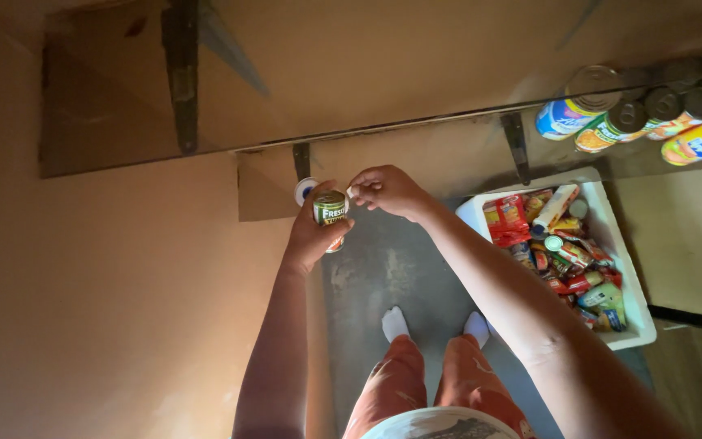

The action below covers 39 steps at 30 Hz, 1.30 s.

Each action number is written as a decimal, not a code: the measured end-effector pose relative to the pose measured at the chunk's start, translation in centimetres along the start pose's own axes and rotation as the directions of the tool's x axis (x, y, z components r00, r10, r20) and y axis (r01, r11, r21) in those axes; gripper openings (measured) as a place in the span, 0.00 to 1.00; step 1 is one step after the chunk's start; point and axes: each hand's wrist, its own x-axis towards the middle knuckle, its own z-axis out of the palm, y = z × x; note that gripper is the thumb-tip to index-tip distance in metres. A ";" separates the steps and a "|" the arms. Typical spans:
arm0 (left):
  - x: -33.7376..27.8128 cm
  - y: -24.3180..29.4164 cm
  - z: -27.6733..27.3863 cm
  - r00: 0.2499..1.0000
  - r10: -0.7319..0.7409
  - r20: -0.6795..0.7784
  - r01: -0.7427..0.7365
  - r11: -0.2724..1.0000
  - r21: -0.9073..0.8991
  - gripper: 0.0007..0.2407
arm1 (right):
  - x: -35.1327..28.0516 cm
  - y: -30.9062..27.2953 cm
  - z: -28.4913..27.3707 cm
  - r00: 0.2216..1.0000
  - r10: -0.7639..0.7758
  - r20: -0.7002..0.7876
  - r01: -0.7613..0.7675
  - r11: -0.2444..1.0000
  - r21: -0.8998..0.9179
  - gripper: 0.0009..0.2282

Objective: Organizing canned food and seasoning packets on a storage shelf.

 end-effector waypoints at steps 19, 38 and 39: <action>-9.1 4.6 12.5 0.980 -0.080 -0.181 0.040 0.976 -0.216 0.25 | -21.9 -8.9 -2.0 0.837 -0.409 -0.363 0.422 0.905 -0.048 0.06; -16.4 9.7 36.3 0.894 0.217 0.392 0.129 0.713 -0.690 0.24 | -44.6 -15.6 -7.5 0.302 -0.874 -0.381 0.140 0.436 -0.889 0.10; -16.7 10.0 36.9 0.889 0.250 0.383 0.093 0.721 -0.687 0.24 | -45.1 -15.7 -7.8 0.283 -0.893 -0.349 0.138 0.398 -0.907 0.10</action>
